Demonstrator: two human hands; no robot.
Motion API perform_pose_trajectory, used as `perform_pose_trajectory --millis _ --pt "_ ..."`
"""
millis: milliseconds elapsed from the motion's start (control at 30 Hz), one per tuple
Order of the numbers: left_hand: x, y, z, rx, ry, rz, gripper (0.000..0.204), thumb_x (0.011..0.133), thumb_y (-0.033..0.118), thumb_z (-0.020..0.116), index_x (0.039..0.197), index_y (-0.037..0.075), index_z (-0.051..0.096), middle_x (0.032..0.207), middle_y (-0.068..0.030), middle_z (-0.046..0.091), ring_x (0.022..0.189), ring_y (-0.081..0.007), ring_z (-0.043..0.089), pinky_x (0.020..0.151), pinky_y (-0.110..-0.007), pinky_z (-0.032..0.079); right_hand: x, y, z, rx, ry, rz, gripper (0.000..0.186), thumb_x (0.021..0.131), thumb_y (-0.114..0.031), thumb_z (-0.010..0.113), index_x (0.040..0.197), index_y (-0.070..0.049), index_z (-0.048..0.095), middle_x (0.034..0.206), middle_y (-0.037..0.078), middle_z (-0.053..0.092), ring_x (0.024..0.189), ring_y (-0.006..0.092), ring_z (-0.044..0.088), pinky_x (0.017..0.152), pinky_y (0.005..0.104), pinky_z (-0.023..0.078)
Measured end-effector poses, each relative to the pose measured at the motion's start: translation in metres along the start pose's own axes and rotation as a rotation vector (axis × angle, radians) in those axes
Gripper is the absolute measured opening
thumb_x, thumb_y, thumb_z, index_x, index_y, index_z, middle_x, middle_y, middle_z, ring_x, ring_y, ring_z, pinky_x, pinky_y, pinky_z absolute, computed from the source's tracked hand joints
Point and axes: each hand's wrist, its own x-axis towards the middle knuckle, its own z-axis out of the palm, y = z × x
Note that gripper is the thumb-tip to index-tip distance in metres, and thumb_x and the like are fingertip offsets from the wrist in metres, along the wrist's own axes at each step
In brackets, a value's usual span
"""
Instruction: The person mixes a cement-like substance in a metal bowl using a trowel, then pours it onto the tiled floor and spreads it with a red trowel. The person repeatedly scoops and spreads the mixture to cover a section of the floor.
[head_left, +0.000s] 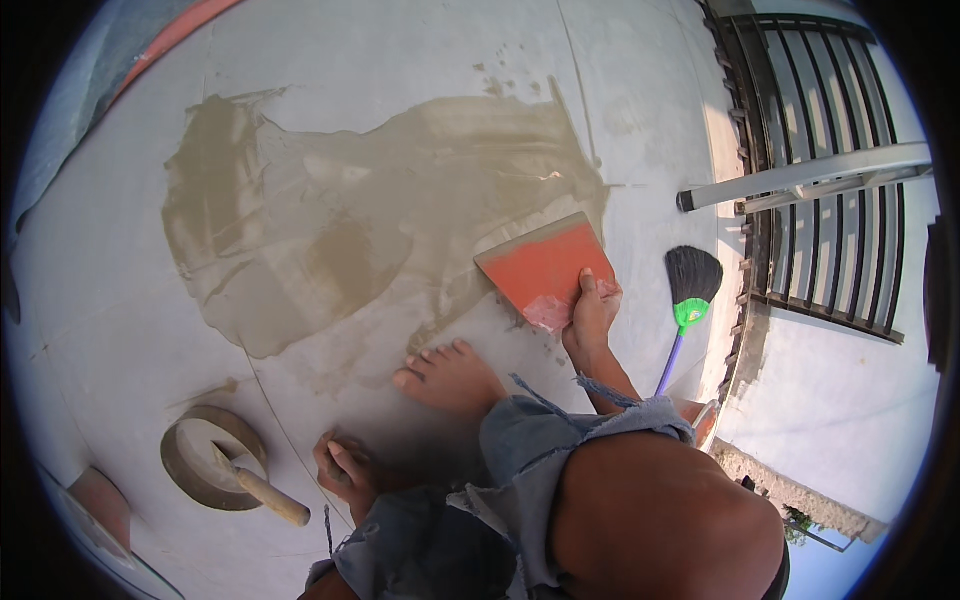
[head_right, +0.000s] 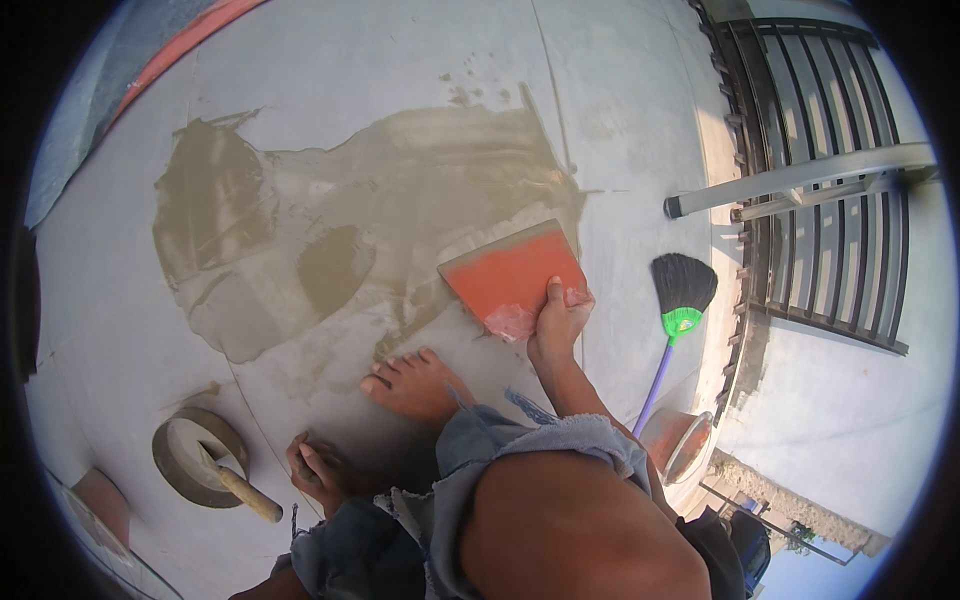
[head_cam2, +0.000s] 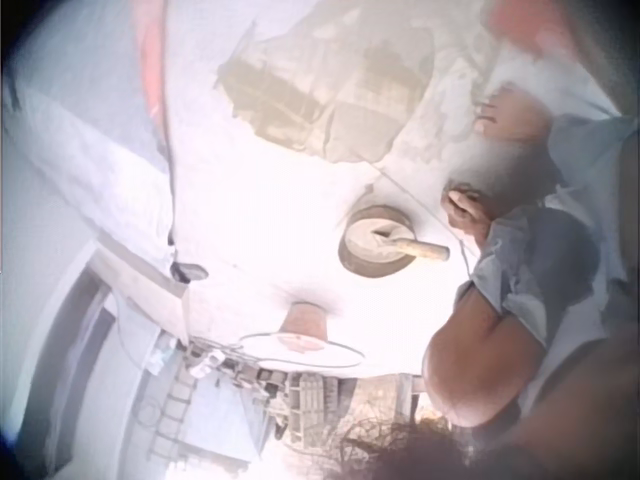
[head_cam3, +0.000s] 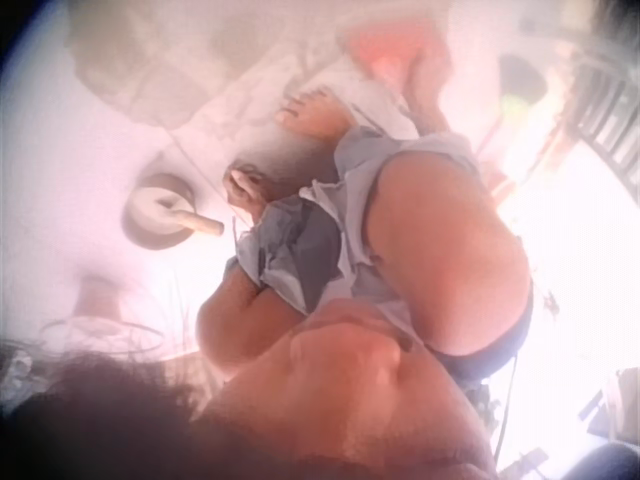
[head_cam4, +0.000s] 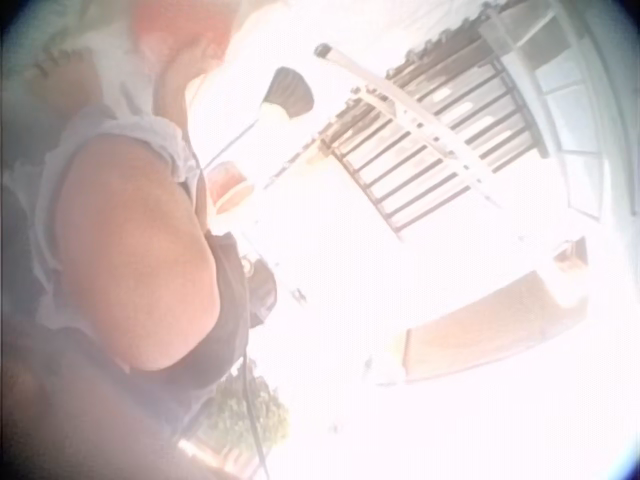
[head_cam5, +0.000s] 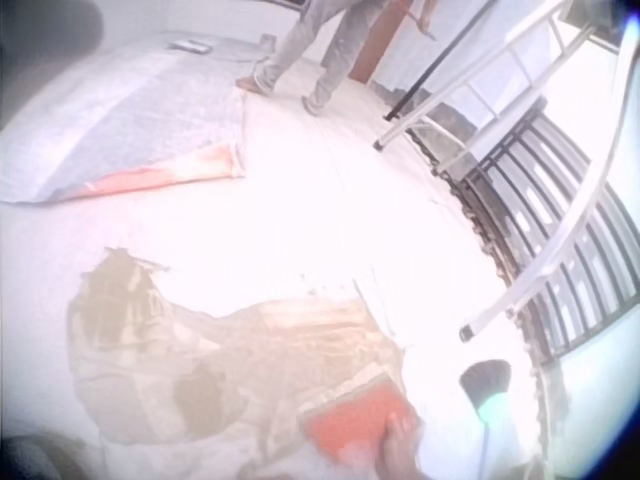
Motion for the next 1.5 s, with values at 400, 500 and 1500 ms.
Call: perform_pose_trajectory --millis 400,500,1500 --pt "0.003 0.003 0.009 -0.044 0.075 -0.005 0.030 0.111 0.020 0.048 0.116 -0.006 0.063 0.072 -0.0054 0.062 0.062 -0.0112 0.054 0.061 -0.026 0.045 0.140 -0.099 -0.019 -0.327 -0.417 -0.185 0.042 0.099 -0.011 0.074 0.132 0.002 0.052 0.125 0.015 0.067 0.110 0.0192 0.069 0.097 0.0341 0.058" --pt "0.004 0.003 0.010 -0.047 0.066 -0.041 0.030 0.111 0.020 0.049 0.117 -0.006 0.063 0.072 -0.0055 0.063 0.063 -0.0110 0.055 0.061 -0.026 0.046 0.162 -0.100 -0.030 -0.466 -0.504 -0.231 0.040 0.100 -0.017 0.075 0.130 0.003 0.056 0.123 0.014 0.069 0.109 0.0177 0.068 0.097 0.0333 0.057" --pt "0.002 -0.003 0.004 -0.047 -0.008 -0.004 0.033 0.112 0.024 0.050 0.121 -0.006 0.062 0.073 -0.0054 0.062 0.065 -0.0114 0.056 0.064 -0.028 0.047 0.134 -0.118 -0.035 -0.765 -0.401 -0.297 0.074 0.099 -0.017 0.070 0.157 0.010 0.034 0.137 0.024 0.060 0.122 0.0286 0.064 0.104 0.0373 0.054"
